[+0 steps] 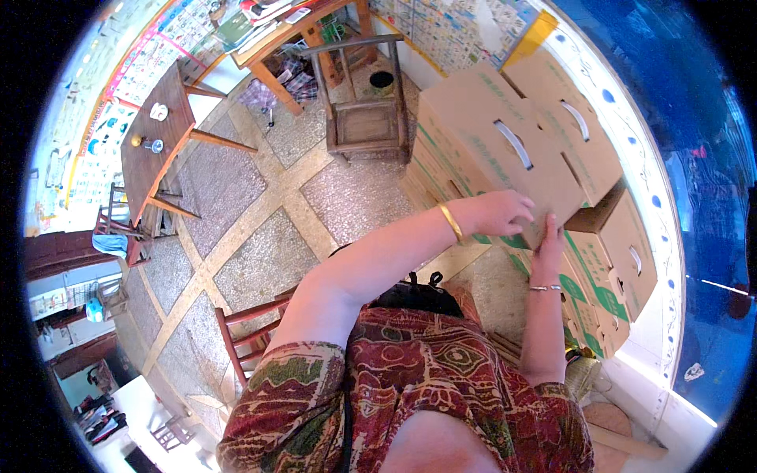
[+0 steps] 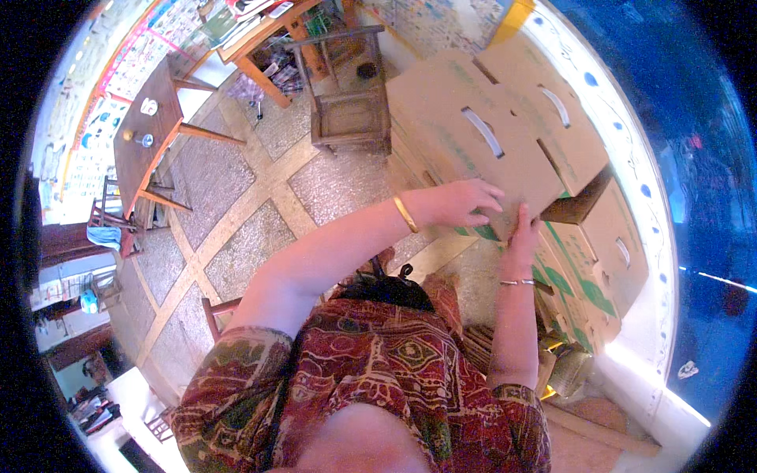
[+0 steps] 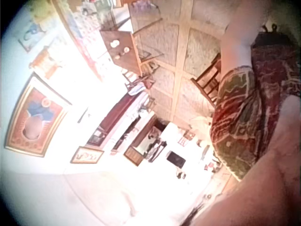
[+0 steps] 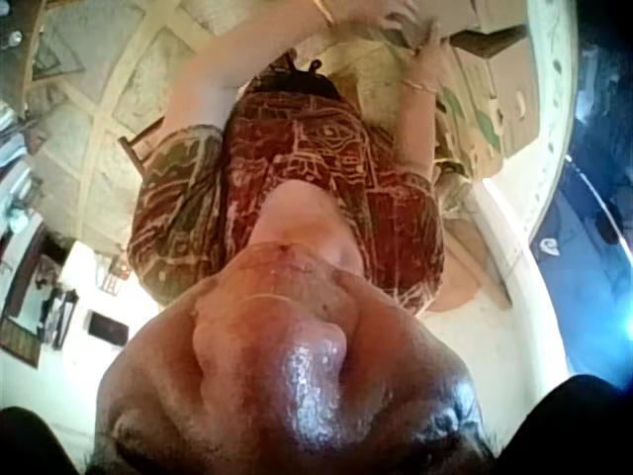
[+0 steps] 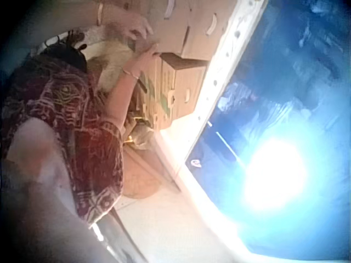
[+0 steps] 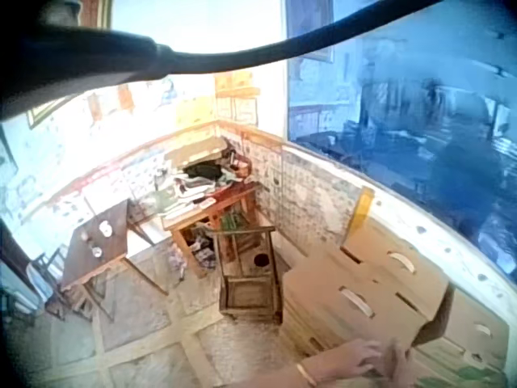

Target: The person assembles flat-packed cardboard boxes by folding the sides and interlocking the tabs. They handle the boxes one at a time, stacking the finished units, and briefly move a wooden stool to clear the workspace.

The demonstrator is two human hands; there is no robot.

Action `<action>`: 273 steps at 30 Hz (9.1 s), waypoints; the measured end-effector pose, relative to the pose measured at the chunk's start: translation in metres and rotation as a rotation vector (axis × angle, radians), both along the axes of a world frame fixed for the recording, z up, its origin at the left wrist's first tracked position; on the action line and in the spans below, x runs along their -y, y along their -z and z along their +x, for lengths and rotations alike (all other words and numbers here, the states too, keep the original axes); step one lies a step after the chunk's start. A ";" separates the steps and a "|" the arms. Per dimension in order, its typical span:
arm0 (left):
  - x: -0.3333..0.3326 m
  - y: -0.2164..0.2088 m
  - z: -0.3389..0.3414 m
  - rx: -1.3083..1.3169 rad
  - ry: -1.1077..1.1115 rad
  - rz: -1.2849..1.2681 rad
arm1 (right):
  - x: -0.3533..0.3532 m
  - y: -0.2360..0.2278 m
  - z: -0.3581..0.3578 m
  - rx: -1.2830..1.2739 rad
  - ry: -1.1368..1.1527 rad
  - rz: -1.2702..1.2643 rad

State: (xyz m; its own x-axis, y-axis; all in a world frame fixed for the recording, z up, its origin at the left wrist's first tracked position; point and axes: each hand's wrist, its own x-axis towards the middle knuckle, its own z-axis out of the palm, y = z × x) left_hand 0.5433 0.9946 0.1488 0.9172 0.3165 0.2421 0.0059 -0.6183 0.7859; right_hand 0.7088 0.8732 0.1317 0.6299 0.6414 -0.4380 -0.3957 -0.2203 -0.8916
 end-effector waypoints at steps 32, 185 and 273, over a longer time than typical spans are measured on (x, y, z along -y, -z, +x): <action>-0.365 0.125 -0.342 -0.693 -0.842 0.074 | 0.113 -0.117 0.002 0.207 0.352 -0.539; -0.298 -0.091 -0.120 -0.359 -0.622 -0.997 | -0.048 -0.124 -0.064 0.427 0.152 -0.128; -0.387 -0.102 -0.094 -0.265 -0.327 -1.000 | -0.133 -0.132 -0.075 0.052 0.326 -0.183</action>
State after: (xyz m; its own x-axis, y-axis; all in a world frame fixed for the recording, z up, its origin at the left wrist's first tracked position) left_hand 0.4494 1.3812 0.2505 0.7377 0.4995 -0.4542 0.2974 0.3636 0.8828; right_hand 0.6337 1.0060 0.2638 0.8127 0.3177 -0.4885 -0.4262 -0.2477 -0.8701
